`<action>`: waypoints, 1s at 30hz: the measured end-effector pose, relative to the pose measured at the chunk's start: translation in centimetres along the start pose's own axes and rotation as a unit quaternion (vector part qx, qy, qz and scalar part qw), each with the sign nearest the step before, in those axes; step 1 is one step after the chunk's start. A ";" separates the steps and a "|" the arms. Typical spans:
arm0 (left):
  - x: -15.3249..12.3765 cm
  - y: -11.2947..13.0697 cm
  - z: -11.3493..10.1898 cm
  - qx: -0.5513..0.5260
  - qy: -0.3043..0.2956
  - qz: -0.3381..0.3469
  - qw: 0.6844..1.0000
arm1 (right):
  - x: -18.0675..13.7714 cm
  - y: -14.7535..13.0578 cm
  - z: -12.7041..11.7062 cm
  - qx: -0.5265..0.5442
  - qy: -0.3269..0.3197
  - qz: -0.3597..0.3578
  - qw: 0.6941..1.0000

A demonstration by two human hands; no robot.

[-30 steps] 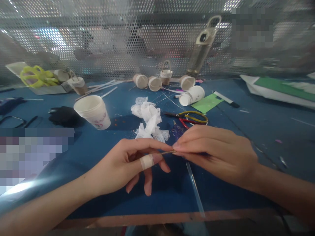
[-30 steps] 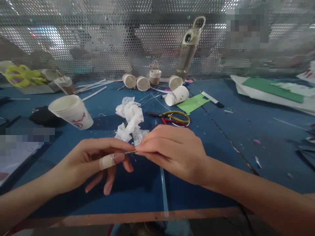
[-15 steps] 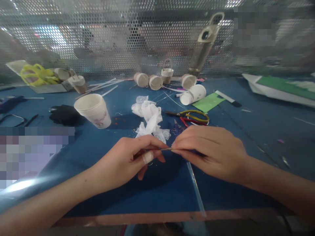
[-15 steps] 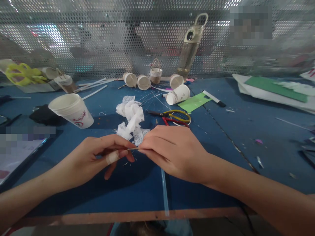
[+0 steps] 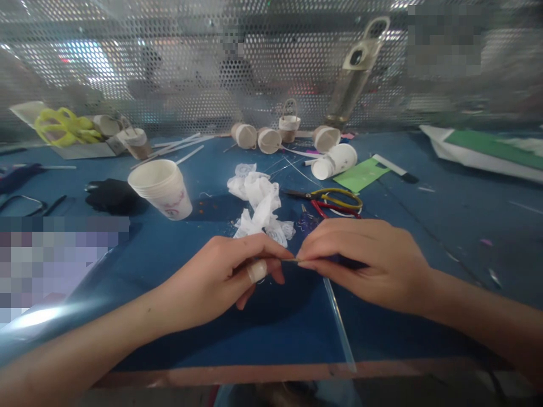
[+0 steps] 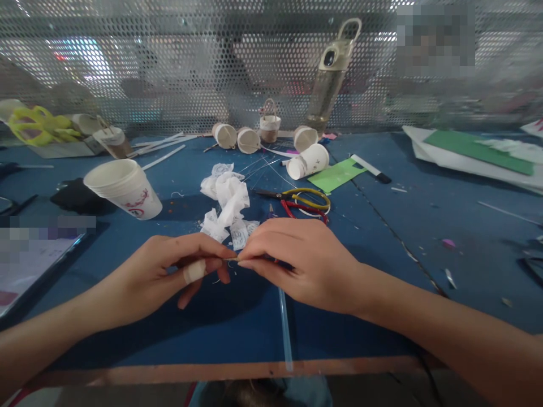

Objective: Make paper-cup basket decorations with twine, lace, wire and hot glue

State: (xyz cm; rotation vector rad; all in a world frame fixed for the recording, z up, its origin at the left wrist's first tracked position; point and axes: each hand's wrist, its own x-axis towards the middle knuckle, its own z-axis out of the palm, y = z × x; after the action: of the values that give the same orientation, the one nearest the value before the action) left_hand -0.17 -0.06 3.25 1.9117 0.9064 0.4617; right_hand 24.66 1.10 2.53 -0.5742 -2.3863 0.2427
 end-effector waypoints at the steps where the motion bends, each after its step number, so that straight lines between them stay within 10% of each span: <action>1: 0.0 0.2 -0.1 -0.015 -0.009 -0.005 1.000 | 0.1 0.0 -0.2 0.021 -0.011 0.004 1.000; 30: -0.1 -0.5 -0.8 -0.258 -0.148 -0.013 0.955 | 0.4 -0.1 -0.7 0.255 -0.053 0.016 0.965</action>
State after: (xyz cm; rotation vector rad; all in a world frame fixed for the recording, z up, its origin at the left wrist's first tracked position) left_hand -0.98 0.44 3.21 1.4361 0.5441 0.3417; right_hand 24.76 1.23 3.29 -0.3590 -2.2852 0.8893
